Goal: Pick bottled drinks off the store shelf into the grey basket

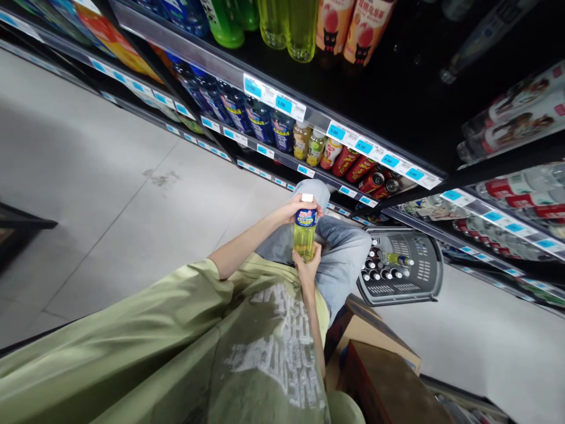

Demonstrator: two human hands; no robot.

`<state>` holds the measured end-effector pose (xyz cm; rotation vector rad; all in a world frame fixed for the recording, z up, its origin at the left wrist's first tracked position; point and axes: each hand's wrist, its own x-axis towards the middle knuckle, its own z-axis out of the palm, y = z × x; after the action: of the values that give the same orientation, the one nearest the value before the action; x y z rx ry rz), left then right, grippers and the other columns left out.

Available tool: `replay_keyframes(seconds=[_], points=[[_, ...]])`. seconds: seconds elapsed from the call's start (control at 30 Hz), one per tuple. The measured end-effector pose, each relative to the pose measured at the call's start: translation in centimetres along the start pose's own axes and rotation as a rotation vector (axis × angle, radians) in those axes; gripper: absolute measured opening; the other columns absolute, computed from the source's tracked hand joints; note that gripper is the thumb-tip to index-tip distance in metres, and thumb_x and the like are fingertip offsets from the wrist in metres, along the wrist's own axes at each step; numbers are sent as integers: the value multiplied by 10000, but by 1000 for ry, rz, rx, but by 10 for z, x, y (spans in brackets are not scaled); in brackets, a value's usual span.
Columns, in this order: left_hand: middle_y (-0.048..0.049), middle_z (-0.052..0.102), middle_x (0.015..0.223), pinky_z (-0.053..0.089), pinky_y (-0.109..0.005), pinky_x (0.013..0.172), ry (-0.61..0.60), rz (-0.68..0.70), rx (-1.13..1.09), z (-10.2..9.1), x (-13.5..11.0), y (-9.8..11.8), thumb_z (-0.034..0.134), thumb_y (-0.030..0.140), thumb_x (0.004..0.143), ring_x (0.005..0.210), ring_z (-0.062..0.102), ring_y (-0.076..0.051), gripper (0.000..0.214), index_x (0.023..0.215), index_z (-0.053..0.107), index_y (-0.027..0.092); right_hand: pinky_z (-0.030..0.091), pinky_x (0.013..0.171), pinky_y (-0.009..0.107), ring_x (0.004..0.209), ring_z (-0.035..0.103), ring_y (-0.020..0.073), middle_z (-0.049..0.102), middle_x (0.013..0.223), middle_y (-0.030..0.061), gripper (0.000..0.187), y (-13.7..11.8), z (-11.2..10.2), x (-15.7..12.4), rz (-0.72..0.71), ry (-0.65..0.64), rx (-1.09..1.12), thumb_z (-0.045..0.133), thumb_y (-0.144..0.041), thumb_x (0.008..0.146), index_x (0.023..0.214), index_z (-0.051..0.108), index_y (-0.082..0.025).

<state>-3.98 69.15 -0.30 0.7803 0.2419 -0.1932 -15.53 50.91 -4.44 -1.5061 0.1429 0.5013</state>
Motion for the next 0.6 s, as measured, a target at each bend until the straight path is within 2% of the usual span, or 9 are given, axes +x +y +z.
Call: replay_keyframes(seconds=[0.1, 0.23, 0.4, 0.6], points=[[-166, 814, 852, 626, -364, 828, -31, 8, 19, -4, -1, 2, 951, 281, 696, 848, 803, -274, 306, 741, 708, 101, 303, 404, 198, 448, 420, 73, 556, 699, -119, 532, 4, -2, 0, 54, -3, 85, 805, -456, 699, 1051, 448, -277], [-184, 808, 860, 612, -401, 869, -69, 24, 32, -9, 0, 1, 878, 257, 752, 889, 796, -301, 225, 776, 730, 89, 273, 402, 200, 444, 401, 63, 570, 701, -99, 451, 9, -3, -1, 106, -50, 154, 756, -447, 723, 1039, 491, -267], [-150, 775, 758, 608, -398, 827, -25, 8, 47, -11, 4, -1, 867, 272, 748, 828, 790, -301, 243, 712, 682, 119, 327, 433, 190, 523, 442, 75, 586, 755, -80, 483, 10, -2, -1, 106, -8, 121, 814, -435, 694, 1060, 553, -259], [-148, 786, 780, 608, -384, 821, -31, 3, 45, -9, 4, 0, 878, 289, 729, 806, 785, -278, 254, 756, 698, 112, 373, 451, 165, 536, 444, 61, 584, 836, -61, 554, 12, -3, 0, 94, 13, 91, 849, -463, 696, 1145, 605, -248]])
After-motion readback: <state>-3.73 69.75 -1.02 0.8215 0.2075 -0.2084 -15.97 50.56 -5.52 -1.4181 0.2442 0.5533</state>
